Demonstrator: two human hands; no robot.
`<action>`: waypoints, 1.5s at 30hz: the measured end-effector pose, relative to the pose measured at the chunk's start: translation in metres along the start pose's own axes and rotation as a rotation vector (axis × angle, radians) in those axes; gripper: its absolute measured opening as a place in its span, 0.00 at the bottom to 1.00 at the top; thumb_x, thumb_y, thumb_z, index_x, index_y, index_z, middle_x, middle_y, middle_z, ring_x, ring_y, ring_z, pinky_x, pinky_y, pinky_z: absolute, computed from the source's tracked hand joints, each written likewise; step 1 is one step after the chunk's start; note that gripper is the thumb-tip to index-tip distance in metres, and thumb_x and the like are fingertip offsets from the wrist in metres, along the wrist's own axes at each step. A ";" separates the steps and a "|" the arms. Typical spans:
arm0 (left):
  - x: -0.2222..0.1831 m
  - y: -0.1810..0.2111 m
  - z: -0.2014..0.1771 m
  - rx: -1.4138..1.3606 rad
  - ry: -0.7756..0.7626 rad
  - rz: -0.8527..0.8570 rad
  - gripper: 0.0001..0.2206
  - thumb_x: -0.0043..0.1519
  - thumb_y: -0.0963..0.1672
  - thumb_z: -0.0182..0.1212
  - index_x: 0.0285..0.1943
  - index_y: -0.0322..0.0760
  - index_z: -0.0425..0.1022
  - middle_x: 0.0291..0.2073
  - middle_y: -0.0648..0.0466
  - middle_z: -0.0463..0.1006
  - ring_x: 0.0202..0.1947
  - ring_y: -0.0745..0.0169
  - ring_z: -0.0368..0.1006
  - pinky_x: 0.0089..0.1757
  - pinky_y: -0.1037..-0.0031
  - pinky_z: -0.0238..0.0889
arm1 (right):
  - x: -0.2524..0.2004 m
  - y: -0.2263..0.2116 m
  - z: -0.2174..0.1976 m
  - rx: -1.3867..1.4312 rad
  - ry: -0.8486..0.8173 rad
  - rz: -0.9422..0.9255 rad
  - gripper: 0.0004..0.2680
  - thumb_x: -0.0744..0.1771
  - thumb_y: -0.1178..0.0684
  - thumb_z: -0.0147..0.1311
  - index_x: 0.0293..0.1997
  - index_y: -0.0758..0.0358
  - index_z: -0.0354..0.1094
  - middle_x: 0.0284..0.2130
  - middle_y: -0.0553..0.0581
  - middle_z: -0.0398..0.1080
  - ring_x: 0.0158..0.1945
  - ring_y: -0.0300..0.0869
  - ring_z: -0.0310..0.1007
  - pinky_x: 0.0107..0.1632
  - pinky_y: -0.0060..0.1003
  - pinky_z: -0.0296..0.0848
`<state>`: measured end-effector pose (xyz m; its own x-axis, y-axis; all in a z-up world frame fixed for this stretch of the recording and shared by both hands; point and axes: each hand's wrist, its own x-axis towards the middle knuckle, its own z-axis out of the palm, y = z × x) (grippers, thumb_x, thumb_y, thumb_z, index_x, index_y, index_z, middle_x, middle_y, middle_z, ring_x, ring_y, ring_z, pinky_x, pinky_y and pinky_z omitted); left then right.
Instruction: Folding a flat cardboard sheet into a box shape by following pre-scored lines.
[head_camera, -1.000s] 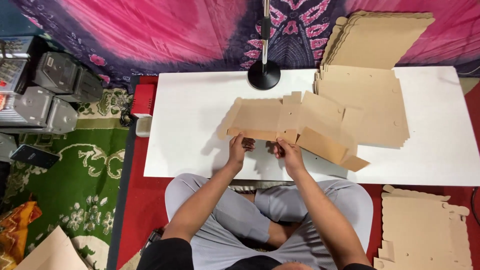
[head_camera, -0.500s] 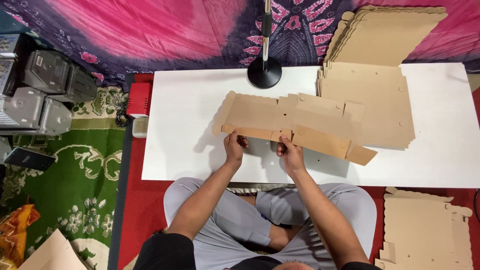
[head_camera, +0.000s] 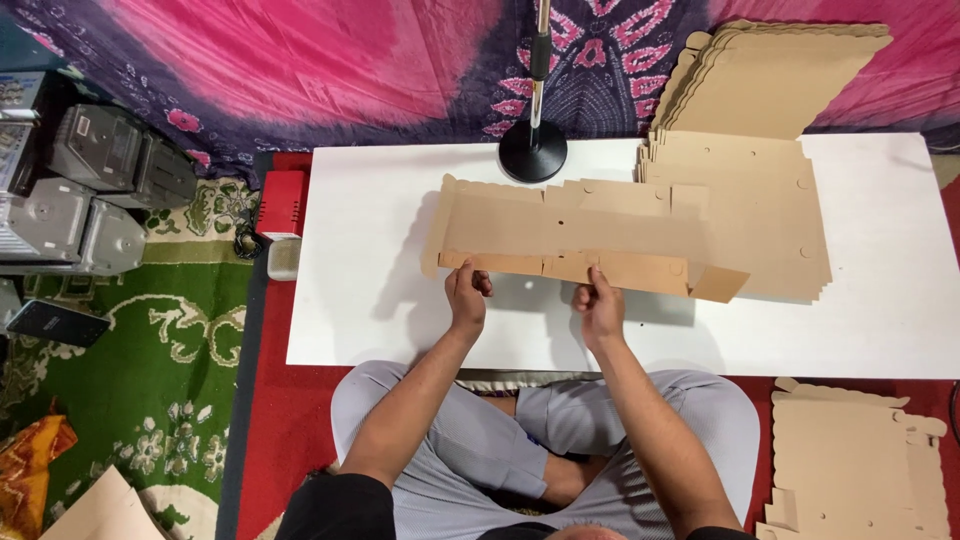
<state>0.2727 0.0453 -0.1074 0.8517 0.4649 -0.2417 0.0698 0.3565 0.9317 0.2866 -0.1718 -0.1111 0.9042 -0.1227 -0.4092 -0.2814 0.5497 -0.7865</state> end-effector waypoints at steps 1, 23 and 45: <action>0.002 -0.002 -0.002 0.000 0.001 -0.002 0.20 0.69 0.49 0.51 0.25 0.34 0.71 0.13 0.49 0.67 0.16 0.61 0.65 0.23 0.73 0.61 | 0.002 -0.002 -0.003 -0.001 0.001 0.002 0.11 0.71 0.46 0.54 0.30 0.54 0.62 0.15 0.47 0.54 0.19 0.33 0.55 0.23 0.24 0.55; -0.021 -0.029 0.014 0.184 -0.437 -0.011 0.16 0.67 0.51 0.65 0.32 0.38 0.77 0.21 0.50 0.79 0.21 0.63 0.77 0.30 0.76 0.71 | -0.005 0.044 0.001 -0.090 -0.219 -0.019 0.05 0.69 0.52 0.59 0.35 0.58 0.71 0.19 0.53 0.67 0.16 0.32 0.52 0.19 0.24 0.55; -0.027 0.016 0.022 0.154 -0.345 -0.066 0.12 0.69 0.46 0.59 0.35 0.35 0.72 0.14 0.55 0.66 0.17 0.69 0.69 0.26 0.77 0.68 | 0.002 -0.001 0.001 -0.004 0.051 -0.190 0.12 0.69 0.51 0.60 0.29 0.56 0.60 0.15 0.44 0.54 0.17 0.29 0.50 0.21 0.24 0.50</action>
<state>0.2627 0.0208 -0.0800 0.9656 0.1356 -0.2218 0.1854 0.2386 0.9533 0.2888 -0.1723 -0.1105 0.9237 -0.2660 -0.2756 -0.1081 0.5093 -0.8538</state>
